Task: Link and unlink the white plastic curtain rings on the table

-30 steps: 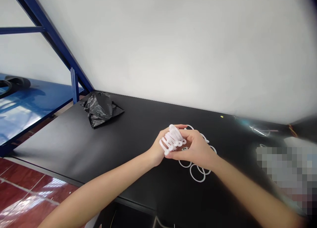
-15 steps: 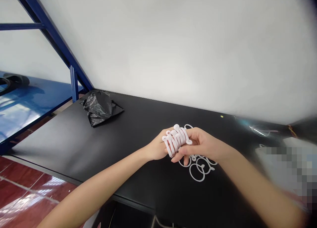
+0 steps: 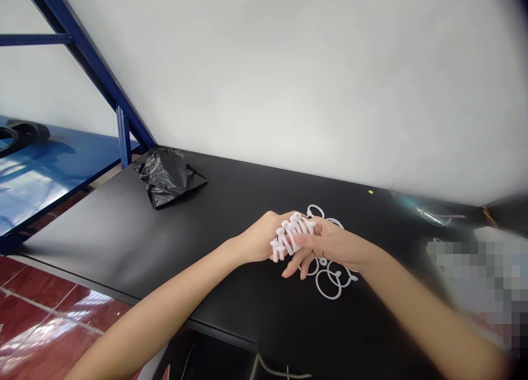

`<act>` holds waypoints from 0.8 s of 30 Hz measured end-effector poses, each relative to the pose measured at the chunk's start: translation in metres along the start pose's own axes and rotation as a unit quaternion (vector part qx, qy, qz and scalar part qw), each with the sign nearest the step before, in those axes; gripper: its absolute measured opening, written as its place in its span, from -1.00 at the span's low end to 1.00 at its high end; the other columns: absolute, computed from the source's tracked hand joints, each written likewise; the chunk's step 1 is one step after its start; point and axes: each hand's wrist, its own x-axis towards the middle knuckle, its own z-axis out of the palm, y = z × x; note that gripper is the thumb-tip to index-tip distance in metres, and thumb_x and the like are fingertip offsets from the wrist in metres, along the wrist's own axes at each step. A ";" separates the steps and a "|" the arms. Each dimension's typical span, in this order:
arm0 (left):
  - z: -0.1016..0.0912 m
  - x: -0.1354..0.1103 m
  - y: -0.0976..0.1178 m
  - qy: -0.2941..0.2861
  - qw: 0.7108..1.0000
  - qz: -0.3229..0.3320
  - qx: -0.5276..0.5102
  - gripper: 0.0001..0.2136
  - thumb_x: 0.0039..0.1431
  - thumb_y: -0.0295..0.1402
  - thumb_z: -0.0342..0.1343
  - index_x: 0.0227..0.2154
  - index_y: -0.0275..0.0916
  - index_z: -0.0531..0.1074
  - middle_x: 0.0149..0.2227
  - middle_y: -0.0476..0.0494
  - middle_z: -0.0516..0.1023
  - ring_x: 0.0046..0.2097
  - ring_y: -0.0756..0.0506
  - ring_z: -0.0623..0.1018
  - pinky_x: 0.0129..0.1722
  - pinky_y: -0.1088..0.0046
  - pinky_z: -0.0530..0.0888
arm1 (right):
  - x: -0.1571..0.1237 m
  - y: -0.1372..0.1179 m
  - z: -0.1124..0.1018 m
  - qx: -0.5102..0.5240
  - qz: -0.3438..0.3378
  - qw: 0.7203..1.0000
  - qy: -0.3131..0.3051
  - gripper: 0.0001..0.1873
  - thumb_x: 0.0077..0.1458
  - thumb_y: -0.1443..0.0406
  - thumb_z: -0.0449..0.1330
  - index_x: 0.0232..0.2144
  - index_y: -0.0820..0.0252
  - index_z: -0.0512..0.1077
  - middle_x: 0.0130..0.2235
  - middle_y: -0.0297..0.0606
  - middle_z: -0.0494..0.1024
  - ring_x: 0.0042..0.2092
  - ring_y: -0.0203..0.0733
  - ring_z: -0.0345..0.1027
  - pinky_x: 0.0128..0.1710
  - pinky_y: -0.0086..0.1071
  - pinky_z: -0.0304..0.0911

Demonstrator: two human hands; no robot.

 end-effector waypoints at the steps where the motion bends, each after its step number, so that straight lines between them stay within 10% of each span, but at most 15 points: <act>1: 0.000 0.000 0.000 -0.002 1.000 0.001 -0.006 -0.71 0.03 -0.44 0.15 -0.12 -0.26 0.43 -0.31 -0.06 0.59 -0.34 -0.07 0.57 -0.33 0.48 0.45 | -0.001 0.000 0.000 -0.019 0.000 1.000 -0.005 -0.66 0.04 0.15 0.34 -0.24 0.31 0.52 -0.23 -0.11 0.64 -0.25 -0.11 0.61 -0.38 -0.44 0.49; 10: -0.003 0.000 0.001 -0.008 0.991 -0.033 0.129 -0.50 -0.02 -0.45 0.16 0.06 -0.23 0.36 -0.28 -0.10 0.63 -0.38 -0.13 0.58 -0.42 0.47 0.38 | 0.013 0.016 0.017 -0.069 -0.033 0.986 0.148 -0.72 -0.18 0.18 0.45 -0.46 0.25 0.56 -0.45 -0.29 0.62 -0.43 -0.20 0.56 -0.33 -0.35 0.51; 16: -0.004 -0.001 0.000 -0.017 0.982 0.008 0.190 -0.52 0.02 -0.35 0.18 0.06 -0.24 0.35 -0.21 -0.17 0.61 -0.45 -0.09 0.54 -0.48 0.50 0.29 | 0.012 0.013 0.013 -0.087 -0.035 0.989 0.111 -0.65 -0.06 0.07 0.37 -0.43 0.27 0.56 -0.38 -0.21 0.64 -0.37 -0.18 0.58 -0.39 -0.42 0.50; 24: 0.000 -0.003 0.003 -0.003 0.995 0.028 0.096 -0.69 0.10 -0.40 0.09 -0.05 -0.23 0.38 -0.33 -0.07 0.58 -0.45 -0.04 0.52 -0.44 0.52 0.35 | -0.002 0.000 -0.006 0.002 0.010 0.996 -0.086 -0.49 0.29 0.02 0.01 -0.10 0.33 0.50 -0.07 0.03 0.59 -0.06 -0.03 0.55 -0.20 -0.30 0.49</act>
